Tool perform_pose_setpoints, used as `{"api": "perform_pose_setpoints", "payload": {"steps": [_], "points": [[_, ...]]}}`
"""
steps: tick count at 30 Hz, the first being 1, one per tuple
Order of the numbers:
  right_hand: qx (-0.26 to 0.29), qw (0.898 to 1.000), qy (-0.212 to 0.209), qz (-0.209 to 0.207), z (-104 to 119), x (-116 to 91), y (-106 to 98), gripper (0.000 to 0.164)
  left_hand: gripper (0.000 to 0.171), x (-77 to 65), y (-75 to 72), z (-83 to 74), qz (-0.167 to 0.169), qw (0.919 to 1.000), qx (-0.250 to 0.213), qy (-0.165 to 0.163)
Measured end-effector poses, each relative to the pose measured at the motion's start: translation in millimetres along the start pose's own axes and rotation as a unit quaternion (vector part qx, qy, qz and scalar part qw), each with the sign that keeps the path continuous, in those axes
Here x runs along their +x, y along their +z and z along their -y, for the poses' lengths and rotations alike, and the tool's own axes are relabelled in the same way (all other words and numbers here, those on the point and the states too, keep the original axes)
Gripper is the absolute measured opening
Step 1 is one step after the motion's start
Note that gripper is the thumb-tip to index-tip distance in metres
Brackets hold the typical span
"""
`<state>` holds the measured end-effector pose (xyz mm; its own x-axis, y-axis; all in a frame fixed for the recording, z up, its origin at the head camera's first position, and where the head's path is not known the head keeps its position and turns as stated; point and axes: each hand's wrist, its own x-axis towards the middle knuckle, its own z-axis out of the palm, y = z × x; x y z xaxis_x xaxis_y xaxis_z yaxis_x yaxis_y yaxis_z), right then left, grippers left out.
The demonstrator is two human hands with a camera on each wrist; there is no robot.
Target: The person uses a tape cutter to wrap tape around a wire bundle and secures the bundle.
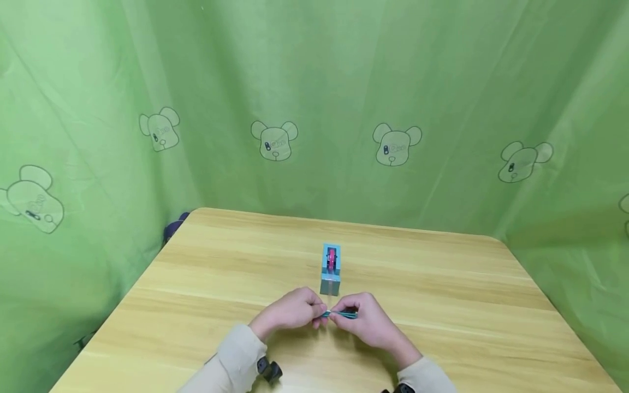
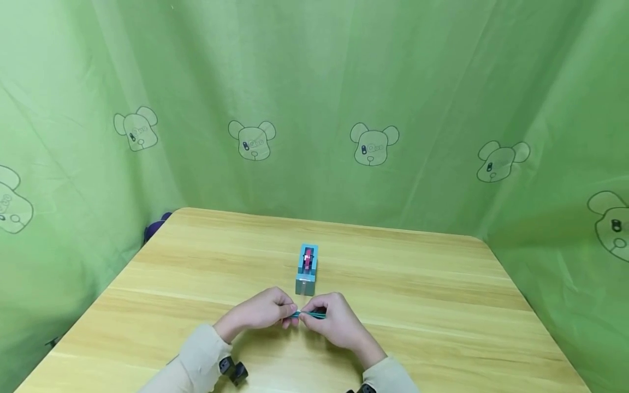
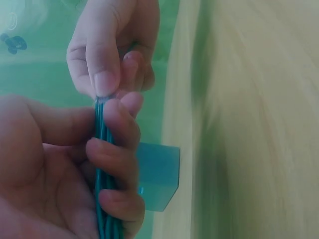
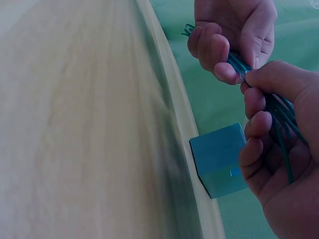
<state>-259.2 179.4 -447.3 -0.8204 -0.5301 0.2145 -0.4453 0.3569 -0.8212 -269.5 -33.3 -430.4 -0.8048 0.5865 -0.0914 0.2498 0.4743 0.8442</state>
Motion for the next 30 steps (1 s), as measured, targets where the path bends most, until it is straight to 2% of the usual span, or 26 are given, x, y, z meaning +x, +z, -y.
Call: {"api": "perform_pose_setpoints", "payload": {"steps": [4,8,15,22,30], "points": [[0.008,1.000,0.004,0.000,-4.2,-0.3,-0.9,0.005,0.034,-0.4,2.1,-0.7,-0.017,0.9998,0.009,-0.006],[0.012,1.000,0.017,0.006,-4.3,-0.3,-2.6,0.007,0.031,-0.6,2.3,-0.1,-0.021,0.9997,0.013,-0.004],[0.014,0.999,0.047,0.018,-4.7,-0.4,-4.3,0.006,0.020,0.4,4.1,3.5,-0.042,0.9977,0.052,0.009],[0.050,0.996,0.062,0.031,-3.8,0.8,-7.4,0.013,0.016,1.4,5.1,2.1,-0.072,0.9932,0.089,0.020],[0.101,0.987,0.120,0.032,-6.5,0.5,-9.2,0.021,0.014,1.8,5.0,-0.6,-0.084,0.9885,0.122,0.030]]}}
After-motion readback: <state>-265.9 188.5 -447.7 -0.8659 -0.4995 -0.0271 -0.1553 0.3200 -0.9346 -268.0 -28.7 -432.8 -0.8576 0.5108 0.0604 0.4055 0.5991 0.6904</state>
